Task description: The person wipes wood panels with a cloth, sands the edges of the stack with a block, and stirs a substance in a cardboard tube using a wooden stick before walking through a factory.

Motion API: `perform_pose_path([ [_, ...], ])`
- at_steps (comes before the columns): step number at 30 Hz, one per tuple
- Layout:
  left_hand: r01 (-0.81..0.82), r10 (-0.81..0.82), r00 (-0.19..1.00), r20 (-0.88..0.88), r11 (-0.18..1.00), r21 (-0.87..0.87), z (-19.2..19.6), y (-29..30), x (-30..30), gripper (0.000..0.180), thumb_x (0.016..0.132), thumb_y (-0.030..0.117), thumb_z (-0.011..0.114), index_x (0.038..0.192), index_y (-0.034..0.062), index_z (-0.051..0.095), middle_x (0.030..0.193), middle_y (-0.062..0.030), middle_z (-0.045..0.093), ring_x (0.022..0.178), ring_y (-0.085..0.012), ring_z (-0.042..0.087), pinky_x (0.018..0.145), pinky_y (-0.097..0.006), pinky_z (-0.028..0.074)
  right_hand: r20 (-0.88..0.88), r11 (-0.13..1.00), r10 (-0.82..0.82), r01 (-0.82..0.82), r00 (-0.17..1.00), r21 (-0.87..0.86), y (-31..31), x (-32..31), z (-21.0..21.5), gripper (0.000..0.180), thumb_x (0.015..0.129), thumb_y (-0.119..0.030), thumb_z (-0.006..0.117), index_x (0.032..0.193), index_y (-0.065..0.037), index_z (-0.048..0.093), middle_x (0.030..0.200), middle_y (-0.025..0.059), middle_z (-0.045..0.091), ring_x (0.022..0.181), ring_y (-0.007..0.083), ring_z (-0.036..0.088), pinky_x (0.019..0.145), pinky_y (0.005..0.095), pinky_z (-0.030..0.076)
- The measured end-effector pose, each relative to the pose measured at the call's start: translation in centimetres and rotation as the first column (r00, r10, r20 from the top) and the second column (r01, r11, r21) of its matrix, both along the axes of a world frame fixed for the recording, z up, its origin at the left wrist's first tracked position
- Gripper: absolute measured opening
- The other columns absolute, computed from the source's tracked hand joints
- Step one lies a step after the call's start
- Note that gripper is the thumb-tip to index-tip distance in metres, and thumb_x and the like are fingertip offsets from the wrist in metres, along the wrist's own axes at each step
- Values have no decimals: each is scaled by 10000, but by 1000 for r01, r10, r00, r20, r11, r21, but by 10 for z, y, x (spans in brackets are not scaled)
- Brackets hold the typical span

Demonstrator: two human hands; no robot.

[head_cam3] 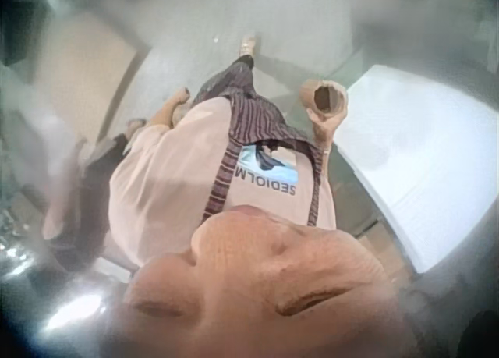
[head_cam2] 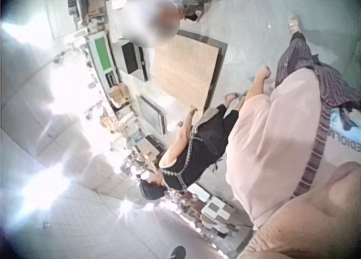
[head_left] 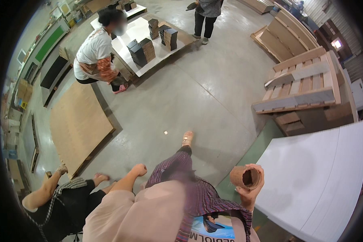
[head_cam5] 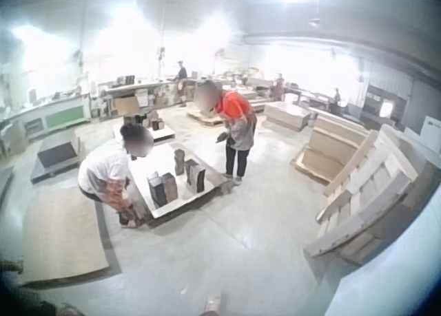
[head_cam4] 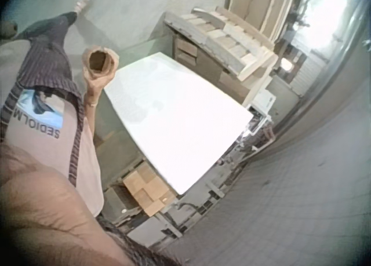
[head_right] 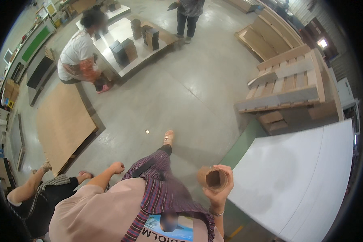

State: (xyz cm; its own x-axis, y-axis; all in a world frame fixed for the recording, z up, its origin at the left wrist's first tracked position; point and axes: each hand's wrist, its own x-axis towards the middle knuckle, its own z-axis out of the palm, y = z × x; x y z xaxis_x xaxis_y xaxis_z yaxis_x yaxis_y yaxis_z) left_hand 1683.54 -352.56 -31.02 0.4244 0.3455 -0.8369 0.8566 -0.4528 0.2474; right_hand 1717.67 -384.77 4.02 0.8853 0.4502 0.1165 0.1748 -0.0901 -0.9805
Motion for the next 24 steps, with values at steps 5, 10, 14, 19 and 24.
perform_pose_path([
  [5, -27, 21, 990, 139, 999, 42, -28, 57, 151, 282, 814, 239, 575, 960, 60, 737, 996, -220, 698, 937, -392, 673, 849, -465, 534, -53, 998, -49, 51, 997, 29, 47, 101, 1, 603, 548, -146, 767, 1108, -37, 572, 1101, 86, 574, 1008, 206, 577, 931, 338, 453],
  [10, -120, 68, 906, 418, 988, 100, 11, 108, 317, 248, 829, 229, 611, 942, 32, 711, 821, -150, 720, 762, -325, 693, 721, -416, 548, -30, 999, -20, 22, 999, 43, 88, 199, 12, 625, 538, -104, 732, 1132, -37, 550, 1099, 93, 568, 1035, 219, 566, 951, 343, 439],
  [14, -144, 100, 888, 448, 987, 65, 54, 135, 419, 254, 825, 207, 582, 951, 37, 721, 974, -209, 705, 927, -380, 674, 822, -459, 532, -37, 999, -27, 28, 999, 22, 107, 278, 2, 631, 514, -57, 679, 1130, -35, 543, 1093, 96, 561, 1040, 222, 563, 963, 341, 431],
  [19, -83, 47, 957, 286, 990, 114, 33, 145, 497, 235, 813, 169, 575, 933, 44, 734, 994, -208, 708, 944, -374, 675, 834, -457, 530, -54, 999, 29, -26, 998, 45, 129, 395, -20, 635, 499, -45, 668, 1120, -31, 540, 1085, 96, 557, 1033, 219, 559, 962, 332, 426],
  [24, -54, 41, 985, 168, 996, 74, 18, 141, 567, 242, 812, 168, 568, 937, 58, 744, 989, -212, 710, 925, -382, 678, 842, -456, 533, -108, 994, 51, -40, 993, 98, 152, 532, -20, 626, 515, -59, 674, 1127, -20, 543, 1085, 91, 558, 1032, 217, 566, 963, 332, 427],
])
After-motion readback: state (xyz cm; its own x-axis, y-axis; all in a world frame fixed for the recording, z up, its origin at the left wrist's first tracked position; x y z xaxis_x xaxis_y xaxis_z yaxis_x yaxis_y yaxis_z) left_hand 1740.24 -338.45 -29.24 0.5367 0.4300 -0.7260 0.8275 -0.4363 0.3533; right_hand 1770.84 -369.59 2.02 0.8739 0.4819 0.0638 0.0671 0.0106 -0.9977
